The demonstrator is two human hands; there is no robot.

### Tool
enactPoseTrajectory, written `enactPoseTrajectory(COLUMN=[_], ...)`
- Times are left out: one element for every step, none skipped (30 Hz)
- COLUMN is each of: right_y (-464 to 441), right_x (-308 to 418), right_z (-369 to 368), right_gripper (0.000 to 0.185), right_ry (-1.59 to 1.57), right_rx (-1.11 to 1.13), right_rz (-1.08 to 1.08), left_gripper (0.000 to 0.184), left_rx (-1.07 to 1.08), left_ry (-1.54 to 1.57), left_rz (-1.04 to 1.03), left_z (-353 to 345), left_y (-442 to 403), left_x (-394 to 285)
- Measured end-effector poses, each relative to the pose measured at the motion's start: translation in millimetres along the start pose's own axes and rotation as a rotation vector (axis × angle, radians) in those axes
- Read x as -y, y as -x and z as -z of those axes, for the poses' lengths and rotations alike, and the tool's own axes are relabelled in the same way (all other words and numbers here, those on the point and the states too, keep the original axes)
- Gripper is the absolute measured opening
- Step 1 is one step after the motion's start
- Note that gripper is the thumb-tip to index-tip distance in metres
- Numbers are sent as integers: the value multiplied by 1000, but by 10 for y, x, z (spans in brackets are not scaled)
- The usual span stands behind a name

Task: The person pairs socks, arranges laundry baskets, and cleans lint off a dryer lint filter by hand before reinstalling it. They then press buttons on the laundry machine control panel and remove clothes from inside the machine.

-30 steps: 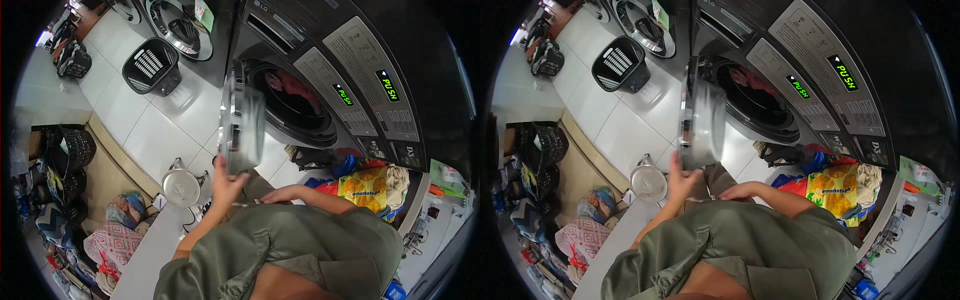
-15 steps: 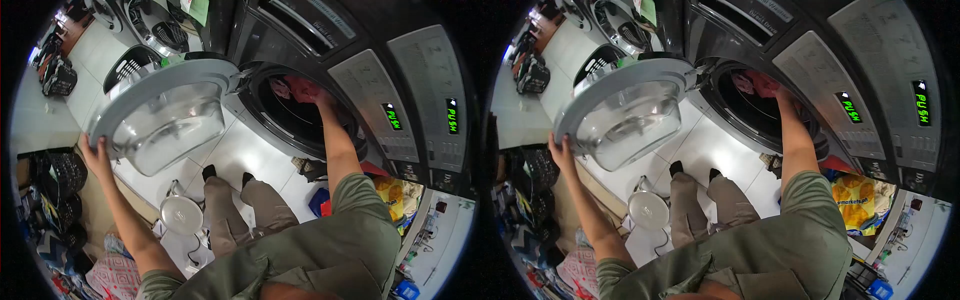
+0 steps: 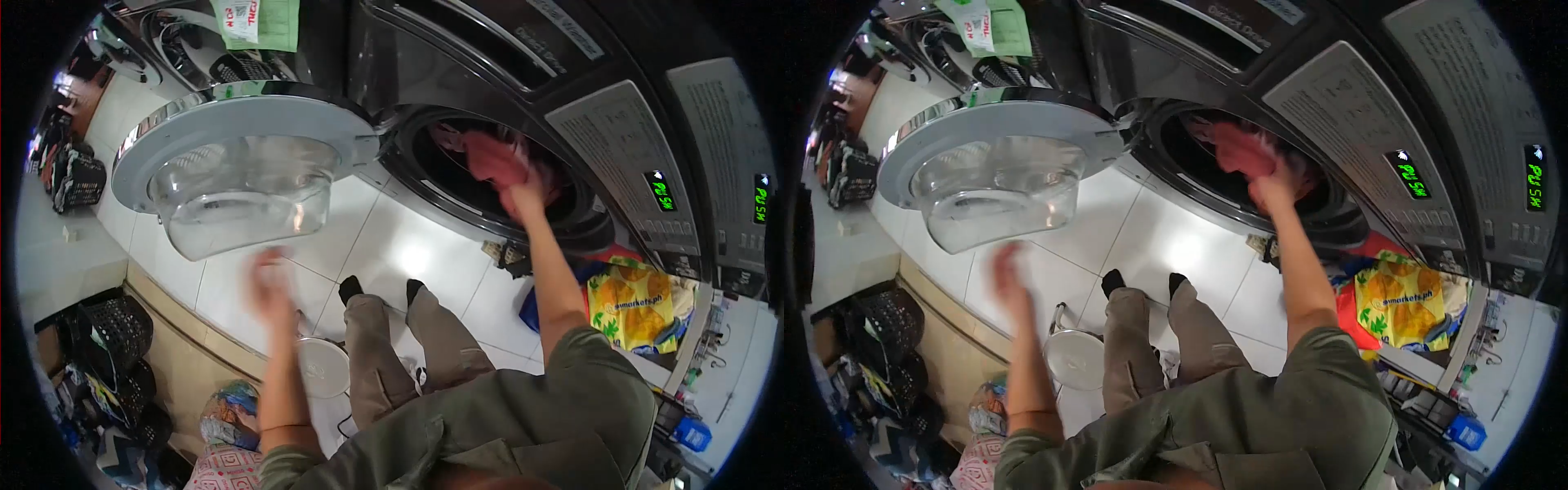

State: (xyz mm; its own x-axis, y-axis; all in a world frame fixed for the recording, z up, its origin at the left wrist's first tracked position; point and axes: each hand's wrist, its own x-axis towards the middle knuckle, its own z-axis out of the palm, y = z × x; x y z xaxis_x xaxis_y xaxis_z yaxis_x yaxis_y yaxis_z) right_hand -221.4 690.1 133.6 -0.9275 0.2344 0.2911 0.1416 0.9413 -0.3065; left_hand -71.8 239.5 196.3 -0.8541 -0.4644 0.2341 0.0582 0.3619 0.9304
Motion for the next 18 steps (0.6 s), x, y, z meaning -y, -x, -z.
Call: enactPoseTrajectory(right_y=[250,396,560,680,856,1025,1150,1229,1311,1413,1528,1647,1730,1798,1876,1958,2056,2101], right_x=[-135,339,607,587,634,700,769,985,1075,1143,1192,1232,1279,1366,1433,1416,1369,1349], right_z=[-56,386,580,665,709,816,921,1145,1298,1440,1584,1720,1821,1922,2004,2006,1991,1998], right_gripper=[53,48,42,41,42,42,42,42,39,39,39,39,39,40,41,41,45,49], right_ry=[-184,-195,-266,-287,-365,-417,-423,-499,-452,-456,-457,-515,-577,-597,-617,-620,-718,-816], right_rx=[140,324,48,178,84,147,143,189,196,308,422,515,604,603,600,597,710,821], right_rz=[-139,-288,-17,-40,59,1,70,19,78,92,103,111,124,190,249,246,241,235], left_gripper=[23,34,55,75,77,79,82,84,65,64,62,61,60,58,57,55,54,52], left_rx=[278,510,518,636,630,618,688,749,761,759,755,759,771,780,802,817,842,868], left_ry=[360,483,650,561,677,794,1111,1436,1535,1585,1620,1631,1625,1626,1614,1600,1579,1552], left_rz=[268,582,974,1091,1295,1503,1555,1579,1470,1420,1383,1357,1331,1304,1289,1266,1250,1231], left_z=[-399,-750,-1078,-1328,-1573,-1807,-1982,-2144,-2278,-2389,-2480,-2555,-2628,-2686,-2758,-2810,-2873,-2933], left_y=[294,512,754,916,1000,1054,1080,1039,995,957,939,928,908,904,904,887,889,882], left_x=[-29,13,110,167,207,234,283,302,261,213,147,76,30,-20,-68,-111,-153,-200])
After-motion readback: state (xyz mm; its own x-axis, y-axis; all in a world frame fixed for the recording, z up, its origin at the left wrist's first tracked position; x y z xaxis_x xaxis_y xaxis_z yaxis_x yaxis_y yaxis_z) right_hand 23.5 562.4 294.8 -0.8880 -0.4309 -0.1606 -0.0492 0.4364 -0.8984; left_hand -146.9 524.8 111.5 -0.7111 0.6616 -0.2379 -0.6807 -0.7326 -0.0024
